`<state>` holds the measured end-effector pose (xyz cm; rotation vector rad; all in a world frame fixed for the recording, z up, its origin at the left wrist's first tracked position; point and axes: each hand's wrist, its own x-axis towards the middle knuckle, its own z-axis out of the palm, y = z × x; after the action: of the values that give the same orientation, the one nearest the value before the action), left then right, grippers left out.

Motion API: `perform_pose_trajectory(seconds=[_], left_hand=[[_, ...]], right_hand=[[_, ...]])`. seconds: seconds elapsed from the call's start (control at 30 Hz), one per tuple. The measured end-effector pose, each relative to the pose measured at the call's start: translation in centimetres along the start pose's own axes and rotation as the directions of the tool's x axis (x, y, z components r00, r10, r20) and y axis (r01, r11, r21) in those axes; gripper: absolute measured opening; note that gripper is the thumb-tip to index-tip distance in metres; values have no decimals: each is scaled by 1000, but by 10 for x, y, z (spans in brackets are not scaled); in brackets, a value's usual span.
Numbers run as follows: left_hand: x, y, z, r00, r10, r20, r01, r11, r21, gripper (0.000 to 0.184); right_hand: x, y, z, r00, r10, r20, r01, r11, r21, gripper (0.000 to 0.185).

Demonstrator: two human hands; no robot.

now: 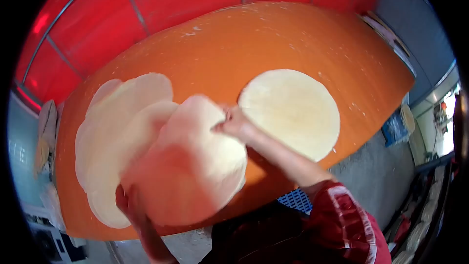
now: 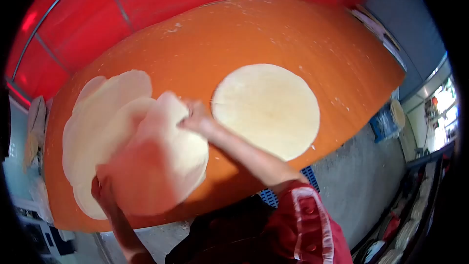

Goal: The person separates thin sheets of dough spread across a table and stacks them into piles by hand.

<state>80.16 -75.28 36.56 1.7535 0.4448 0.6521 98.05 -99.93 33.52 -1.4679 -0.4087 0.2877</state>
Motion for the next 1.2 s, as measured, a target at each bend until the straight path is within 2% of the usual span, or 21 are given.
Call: perform_pose_trajectory(seconds=[0.03,0.1,0.13,0.23,0.33,0.4,0.43,0.47,0.5,0.63,0.7,0.73,0.77,0.9,0.97,1.0,1.03,1.07,1.1,1.17,1.2], left_hand=[[7,15,31,999,20,27,-18,998,-65,27],[14,39,100,989,84,119,-54,971,-233,26],[17,44,130,975,129,180,-62,940,-334,27],[-9,58,211,945,-15,328,197,825,-530,28],[-49,18,269,863,-238,446,484,643,-594,30],[-80,-39,291,753,-361,549,633,626,-455,30],[-97,-58,302,729,-492,476,679,610,-409,30],[-111,-68,308,690,-611,388,724,584,-368,29],[-115,-68,307,694,-612,380,720,587,-369,29],[-117,-53,298,800,-474,367,563,805,-188,19],[-109,-55,299,842,-406,356,475,870,-131,17],[-108,-68,294,838,-400,371,422,906,24,18],[-108,-68,292,833,-399,384,359,917,175,19],[-105,-49,288,847,-420,325,346,901,262,30],[-103,-64,284,965,-148,215,96,967,238,40],[-101,-77,286,969,-151,196,103,966,236,40],[-100,-93,290,959,-55,280,13,989,148,46],[-102,-104,291,936,47,350,-71,996,56,53],[-107,-109,295,945,42,325,-65,996,61,53],[-118,-110,314,968,-186,171,184,983,28,57],[-119,-110,319,970,-194,148,193,981,19,57]], right_hand=[[-1,-21,-32,995,28,-91,-27,1000,9,34],[-14,-63,-105,973,-30,-231,-30,967,-252,32],[-23,-79,-134,956,-39,-290,-7,988,-157,32],[-49,-91,-231,906,-124,-405,165,984,68,33],[-87,-67,-300,874,25,-485,54,987,149,39],[-105,-12,-328,808,178,-561,-135,984,118,43],[-116,17,-332,736,266,-622,-278,957,81,46],[-125,57,-345,755,291,-588,-214,956,198,45],[-129,83,-354,776,308,-551,-151,938,312,44],[-130,66,-345,777,364,-513,-253,927,275,41],[-131,64,-338,826,217,-521,-144,974,177,37],[-131,71,-338,831,214,-513,-145,974,172,37],[-130,81,-341,834,144,-533,-135,989,57,37],[-139,74,-332,875,36,-484,-201,935,-294,40],[-141,68,-330,822,-7,-570,-237,905,-353,43],[-142,68,-329,762,-51,-646,-284,870,-403,46],[-143,80,-328,780,-54,-624,-272,868,-415,46],[-145,98,-327,754,-107,-648,-120,947,-296,49],[-144,110,-323,717,-145,-682,41,985,-167,52],[-140,92,-311,726,-46,-687,-18,996,-86,53],[-139,84,-307,714,59,-698,-90,996,-7,54]])
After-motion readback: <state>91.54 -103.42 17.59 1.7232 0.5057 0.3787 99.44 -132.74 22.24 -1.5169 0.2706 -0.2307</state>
